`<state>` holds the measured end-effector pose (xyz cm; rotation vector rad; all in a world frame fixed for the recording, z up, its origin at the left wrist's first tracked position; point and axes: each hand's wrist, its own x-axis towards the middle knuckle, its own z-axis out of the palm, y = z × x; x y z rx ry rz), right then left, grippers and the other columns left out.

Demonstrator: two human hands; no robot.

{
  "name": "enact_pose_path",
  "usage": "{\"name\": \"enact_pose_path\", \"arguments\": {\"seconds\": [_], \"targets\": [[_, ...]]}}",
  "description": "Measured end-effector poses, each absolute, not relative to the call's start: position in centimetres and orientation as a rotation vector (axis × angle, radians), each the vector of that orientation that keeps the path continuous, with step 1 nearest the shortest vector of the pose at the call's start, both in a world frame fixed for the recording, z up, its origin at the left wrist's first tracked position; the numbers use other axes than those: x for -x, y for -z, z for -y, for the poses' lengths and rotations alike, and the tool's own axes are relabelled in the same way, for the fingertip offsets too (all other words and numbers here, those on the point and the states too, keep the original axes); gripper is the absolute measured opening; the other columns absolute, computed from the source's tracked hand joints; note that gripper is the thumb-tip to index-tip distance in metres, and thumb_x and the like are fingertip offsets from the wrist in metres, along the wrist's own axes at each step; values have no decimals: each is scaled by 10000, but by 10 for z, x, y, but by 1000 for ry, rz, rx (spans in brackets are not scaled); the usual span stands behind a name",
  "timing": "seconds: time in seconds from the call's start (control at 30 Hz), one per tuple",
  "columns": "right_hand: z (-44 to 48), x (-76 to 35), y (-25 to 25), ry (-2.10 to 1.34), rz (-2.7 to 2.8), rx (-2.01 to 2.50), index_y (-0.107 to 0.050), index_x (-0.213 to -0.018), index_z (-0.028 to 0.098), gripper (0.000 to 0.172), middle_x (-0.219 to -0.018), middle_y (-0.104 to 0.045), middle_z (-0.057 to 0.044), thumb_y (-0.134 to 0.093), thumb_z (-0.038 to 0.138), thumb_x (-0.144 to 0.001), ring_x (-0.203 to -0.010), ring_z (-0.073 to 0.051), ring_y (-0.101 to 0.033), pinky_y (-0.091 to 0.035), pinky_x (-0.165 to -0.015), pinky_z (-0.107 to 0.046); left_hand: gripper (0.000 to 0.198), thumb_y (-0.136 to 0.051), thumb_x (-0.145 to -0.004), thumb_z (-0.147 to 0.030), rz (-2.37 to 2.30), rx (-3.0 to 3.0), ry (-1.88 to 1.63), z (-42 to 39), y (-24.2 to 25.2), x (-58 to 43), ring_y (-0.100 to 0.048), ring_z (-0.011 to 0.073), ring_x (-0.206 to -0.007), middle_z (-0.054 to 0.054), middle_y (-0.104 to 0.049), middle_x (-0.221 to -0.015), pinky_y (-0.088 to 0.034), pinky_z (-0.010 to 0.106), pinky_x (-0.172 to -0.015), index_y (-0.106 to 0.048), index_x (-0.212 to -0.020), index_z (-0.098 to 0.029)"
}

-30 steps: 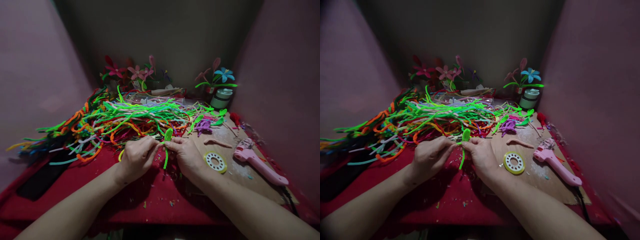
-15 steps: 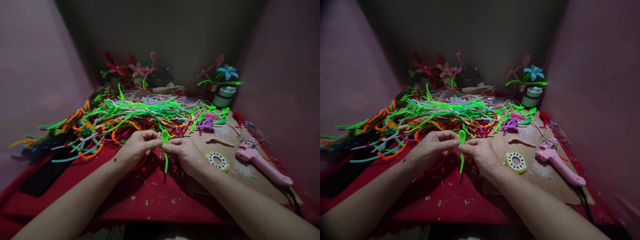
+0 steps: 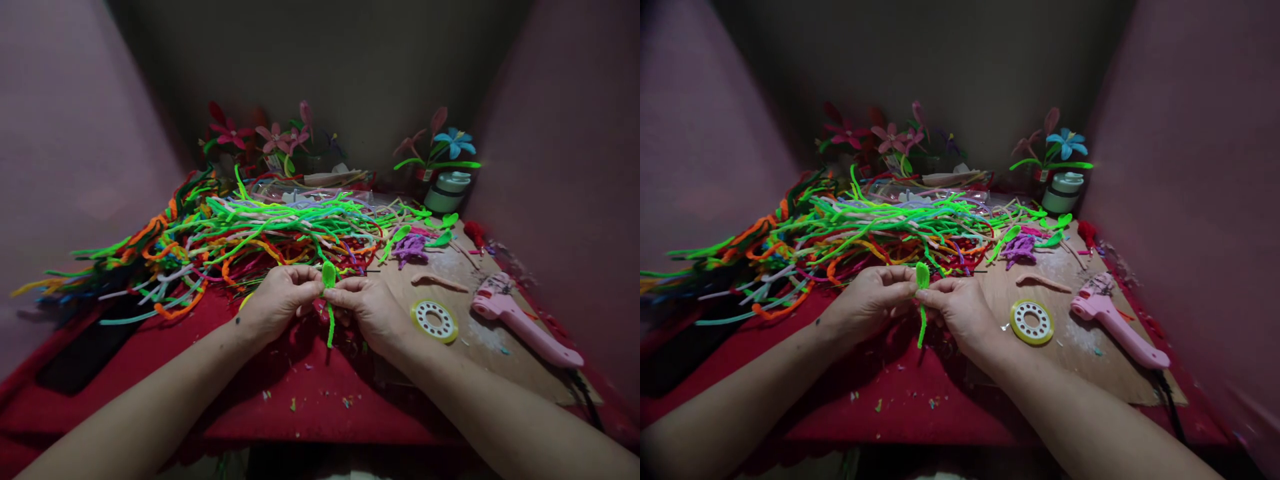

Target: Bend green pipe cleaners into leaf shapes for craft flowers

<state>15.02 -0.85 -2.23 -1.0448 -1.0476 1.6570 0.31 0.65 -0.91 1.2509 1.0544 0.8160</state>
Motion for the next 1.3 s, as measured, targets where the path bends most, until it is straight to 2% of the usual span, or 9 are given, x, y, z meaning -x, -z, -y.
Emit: {"name": "enact_pose_path", "arguments": {"seconds": [0.13, 0.4, 0.57, 0.7, 0.93, 1.17, 1.23, 1.3], "targets": [[10, -150, 22, -1645, 1053, 1058, -522, -481, 159, 246, -374, -443, 56, -681, 301, -602, -344, -55, -329, -189, -372, -228, 104, -593, -677, -192, -1022, -1255, -798, -7, 8, -3, -352, 36, -423, -60, -443, -516, -263, 172, -423, -506, -644, -147], [9, -151, 23, -1683, 1064, 1004, -521, -466, 155, 256, -373, -434, 60, -684, 308, -591, -340, -45, -304, -180, -382, -227, 165, -685, -625, -150, -920, -1101, -784, -10, 2, 4, -546, 95, -572, -1, -583, -665, -427, 229, -587, -589, -758, -132], [10, -151, 20, -1714, 1103, 1044, -504, -435, 161, 243, -347, -422, 64, -671, 257, -582, -329, -45, -298, -178, -379, -228, 286, -670, -691, -250, -933, -1147, -814, -9, -2, 5, -493, 60, -499, -7, -591, -688, -381, 197, -508, -614, -957, -162], [11, -151, 18, -1725, 1159, 1080, -505, -437, 155, 233, -341, -416, 67, -669, 233, -584, -328, -43, -305, -194, -376, -220, 185, -655, -704, -276, -964, -1251, -798, -7, -3, 4, -425, 41, -457, -31, -547, -593, -320, 166, -447, -618, -833, -148], [13, -150, 19, -1722, 1170, 1005, -536, -502, 149, 253, -399, -460, 56, -674, 323, -624, -361, -50, -353, -241, -379, -211, 185, -619, -729, -321, -1085, -1508, -887, -5, -7, 3, -423, 52, -508, -34, -522, -588, -336, 168, -475, -613, -746, -137], [15, -150, 20, -1679, 1176, 1058, -496, -463, 158, 269, -377, -416, 69, -676, 290, -615, -347, -45, -323, -218, -375, -214, 110, -572, -754, -233, -1261, -2125, -1172, 5, 0, -4, -539, 105, -633, 13, -621, -676, -413, 208, -616, -634, -705, -155], [15, -151, 20, -1673, 1173, 1064, -499, -462, 159, 250, -376, -416, 70, -660, 265, -621, -349, -44, -323, -219, -381, -216, 105, -578, -747, -229, -1264, -2143, -1198, 6, 0, -4, -545, 108, -635, 14, -626, -671, -417, 211, -626, -637, -699, -156], [15, -151, 21, -1664, 1170, 1066, -500, -465, 160, 242, -378, -412, 71, -653, 262, -621, -351, -44, -318, -214, -382, -218, 106, -594, -731, -242, -1270, -1960, -1062, 4, -3, -3, -534, 105, -607, 8, -617, -657, -412, 206, -579, -635, -703, -149]]}}
